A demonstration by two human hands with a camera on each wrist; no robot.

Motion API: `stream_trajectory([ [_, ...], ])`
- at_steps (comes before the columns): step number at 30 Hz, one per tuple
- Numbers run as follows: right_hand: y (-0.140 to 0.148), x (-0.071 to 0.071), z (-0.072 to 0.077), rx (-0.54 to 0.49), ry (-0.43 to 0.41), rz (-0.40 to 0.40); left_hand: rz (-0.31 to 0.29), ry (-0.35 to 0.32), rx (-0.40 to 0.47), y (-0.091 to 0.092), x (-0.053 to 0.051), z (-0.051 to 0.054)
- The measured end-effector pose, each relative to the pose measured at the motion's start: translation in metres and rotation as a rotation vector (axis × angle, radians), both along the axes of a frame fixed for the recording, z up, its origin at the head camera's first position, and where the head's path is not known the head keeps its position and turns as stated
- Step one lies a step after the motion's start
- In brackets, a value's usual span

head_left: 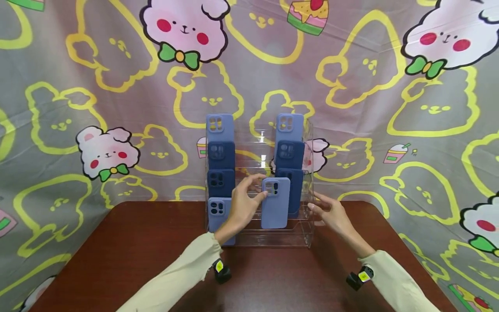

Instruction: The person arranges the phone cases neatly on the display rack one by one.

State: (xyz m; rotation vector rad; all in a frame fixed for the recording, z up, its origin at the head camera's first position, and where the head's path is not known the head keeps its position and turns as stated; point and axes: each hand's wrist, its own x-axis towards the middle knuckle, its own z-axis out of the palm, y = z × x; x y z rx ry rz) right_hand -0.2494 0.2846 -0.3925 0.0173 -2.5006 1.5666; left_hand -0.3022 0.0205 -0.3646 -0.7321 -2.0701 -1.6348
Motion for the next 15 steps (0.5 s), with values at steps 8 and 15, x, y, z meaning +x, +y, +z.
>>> stream_trajectory([
  [8,-0.002,-0.002,0.001,0.012,0.019,0.000,-0.042,-0.001,-0.027,0.019,0.004,-0.026],
  [15,-0.001,0.001,-0.001,0.015,0.012,-0.011,-0.056,0.009,-0.019,0.030,0.006,-0.049],
])
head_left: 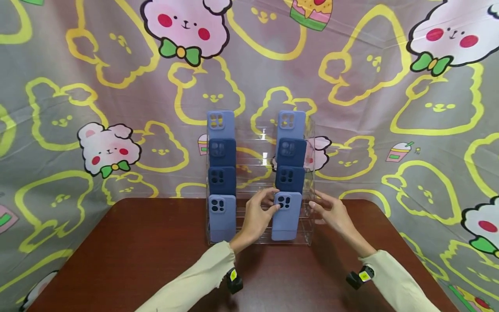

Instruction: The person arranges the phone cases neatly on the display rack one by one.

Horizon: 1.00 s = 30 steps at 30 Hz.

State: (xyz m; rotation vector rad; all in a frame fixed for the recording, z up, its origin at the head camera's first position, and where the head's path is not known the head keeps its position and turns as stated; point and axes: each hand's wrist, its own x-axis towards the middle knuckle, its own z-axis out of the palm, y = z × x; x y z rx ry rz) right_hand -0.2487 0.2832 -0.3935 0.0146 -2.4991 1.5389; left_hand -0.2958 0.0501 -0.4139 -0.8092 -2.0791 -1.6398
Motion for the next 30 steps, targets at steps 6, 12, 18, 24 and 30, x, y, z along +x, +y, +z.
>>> stream_trajectory([
  [6,0.001,0.003,-0.001,-0.001,-0.009,-0.005,-0.010,0.018,0.003,0.002,0.001,-0.011],
  [12,0.002,0.002,0.000,0.025,0.005,-0.015,0.006,0.015,0.028,0.003,-0.001,-0.012],
  [18,0.000,0.002,0.000,0.034,0.001,-0.016,-0.014,-0.010,0.021,0.006,0.000,-0.012],
  [24,0.000,0.001,0.002,0.033,-0.024,0.004,0.014,0.021,-0.027,0.000,0.000,-0.010],
  [30,0.006,0.007,0.005,0.172,0.014,-0.032,-0.013,0.037,-0.154,-0.017,0.009,-0.003],
])
